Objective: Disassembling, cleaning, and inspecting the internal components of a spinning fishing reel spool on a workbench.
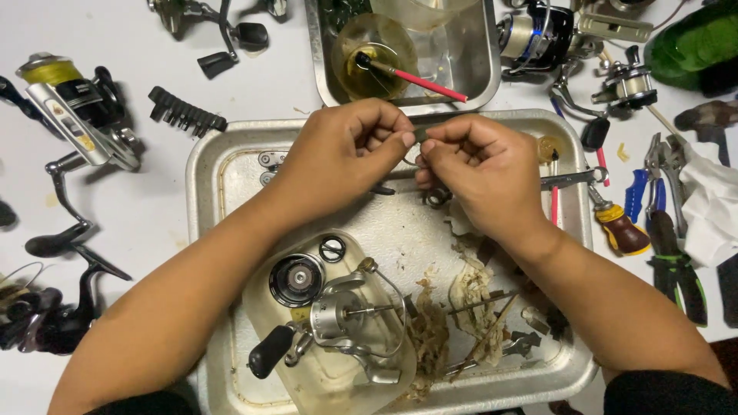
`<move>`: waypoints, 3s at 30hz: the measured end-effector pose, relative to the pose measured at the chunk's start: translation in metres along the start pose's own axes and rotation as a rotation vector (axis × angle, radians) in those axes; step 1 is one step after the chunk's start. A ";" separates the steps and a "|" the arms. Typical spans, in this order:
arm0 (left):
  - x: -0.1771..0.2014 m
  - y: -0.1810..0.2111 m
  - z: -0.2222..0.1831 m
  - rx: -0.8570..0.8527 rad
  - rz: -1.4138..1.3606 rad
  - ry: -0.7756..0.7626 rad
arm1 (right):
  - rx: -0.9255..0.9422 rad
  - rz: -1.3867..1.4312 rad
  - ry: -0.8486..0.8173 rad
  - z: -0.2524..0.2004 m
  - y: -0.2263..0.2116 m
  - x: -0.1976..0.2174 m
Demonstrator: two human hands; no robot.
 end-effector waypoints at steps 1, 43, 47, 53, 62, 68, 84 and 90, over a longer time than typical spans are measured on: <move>0.001 0.002 0.000 0.001 0.000 0.001 | 0.000 0.000 -0.002 0.001 -0.001 0.000; 0.004 -0.001 0.001 -0.019 -0.033 0.054 | 0.102 0.005 -0.011 0.000 0.009 -0.009; 0.004 0.007 -0.001 0.021 -0.095 0.021 | 0.068 0.176 0.007 0.000 0.007 -0.009; 0.003 -0.003 0.001 -0.125 -0.122 0.070 | 0.025 0.281 0.068 0.002 0.019 -0.011; 0.003 -0.003 0.001 -0.151 -0.088 0.032 | 0.006 0.149 0.058 0.003 0.006 -0.008; 0.002 -0.003 0.001 -0.126 -0.120 0.018 | -0.013 0.141 0.057 0.000 0.002 -0.009; 0.000 -0.005 0.001 -0.026 -0.208 0.019 | -0.027 0.160 0.052 0.000 0.005 -0.009; 0.002 -0.009 0.001 -0.021 -0.198 0.024 | -0.025 0.102 0.059 -0.005 0.011 -0.011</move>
Point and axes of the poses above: each hand's wrist, its own z-axis towards the middle knuckle, its own x-axis out of the back of the hand, y = z × x, the point moved 2 cm from there along z, towards the middle knuckle, and after that the axes turned 5 degrees about -x, right-handed, at the moved point
